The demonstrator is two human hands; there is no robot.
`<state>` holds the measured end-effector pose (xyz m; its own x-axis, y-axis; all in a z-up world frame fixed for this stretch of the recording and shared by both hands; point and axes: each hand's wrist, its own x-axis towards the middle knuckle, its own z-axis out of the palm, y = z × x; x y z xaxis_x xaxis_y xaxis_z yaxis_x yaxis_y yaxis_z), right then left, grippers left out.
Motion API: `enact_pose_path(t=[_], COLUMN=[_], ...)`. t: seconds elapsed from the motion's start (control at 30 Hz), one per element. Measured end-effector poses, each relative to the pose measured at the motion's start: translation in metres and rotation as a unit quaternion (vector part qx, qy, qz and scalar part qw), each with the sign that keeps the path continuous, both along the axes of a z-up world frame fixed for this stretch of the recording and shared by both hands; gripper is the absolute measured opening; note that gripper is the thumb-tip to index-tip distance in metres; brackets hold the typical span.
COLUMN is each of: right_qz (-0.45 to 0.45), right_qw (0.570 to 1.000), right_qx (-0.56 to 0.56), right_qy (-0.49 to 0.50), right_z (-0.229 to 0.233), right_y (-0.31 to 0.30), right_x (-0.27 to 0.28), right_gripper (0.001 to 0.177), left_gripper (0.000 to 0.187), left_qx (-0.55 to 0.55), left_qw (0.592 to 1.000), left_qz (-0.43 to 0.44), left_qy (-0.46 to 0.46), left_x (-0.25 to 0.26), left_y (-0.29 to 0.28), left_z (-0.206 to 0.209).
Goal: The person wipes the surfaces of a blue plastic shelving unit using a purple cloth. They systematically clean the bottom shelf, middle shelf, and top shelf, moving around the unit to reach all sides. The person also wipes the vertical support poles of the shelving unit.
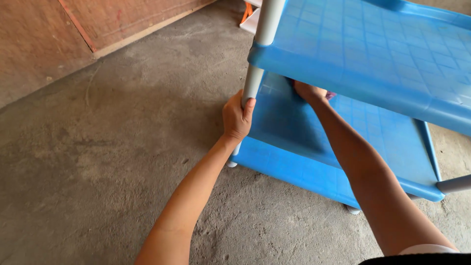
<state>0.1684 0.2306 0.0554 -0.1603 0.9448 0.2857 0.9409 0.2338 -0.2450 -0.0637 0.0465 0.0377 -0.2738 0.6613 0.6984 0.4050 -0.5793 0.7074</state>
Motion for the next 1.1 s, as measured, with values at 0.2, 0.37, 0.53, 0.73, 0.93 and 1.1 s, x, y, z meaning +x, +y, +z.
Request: enact_pose_path(t=[0.2,0.37,0.53,0.73,0.93,1.1], right_qz=[0.222,0.207,0.173,0.172,-0.218,-0.081], right_qw=[0.945,0.974,0.976,0.969,0.968,0.972], right_qx=[0.23,0.098,0.129,0.152,0.02,0.146], right_qy=[-0.065,-0.002,-0.025,-0.091,-0.122,-0.165], right_z=[0.006,0.044,0.038,0.041,0.05,0.005], right_y=[-0.196,-0.221,-0.213,-0.218,-0.22,-0.197], right_x=[-0.055,-0.064,-0.065,0.05,0.166,-0.005], right_gripper=[0.036,0.037,0.038,0.037,0.033,0.027], left_gripper=[0.055,0.055,0.08,0.09,0.098,0.096], left_qx=[0.016,0.083,-0.181,-0.231,-0.241,-0.249], left_qw=[1.0,0.995,0.969,0.953,0.948,0.945], left_qz=[0.01,0.029,-0.155,-0.16,-0.187,-0.188], left_qy=[0.017,0.046,-0.068,-0.113,-0.094,-0.1], left_x=[0.002,0.001,-0.006,0.011,0.011,0.003], left_y=[-0.005,-0.016,-0.018,-0.037,-0.022,0.006], left_z=[-0.006,-0.03,-0.04,-0.02,-0.026,-0.029])
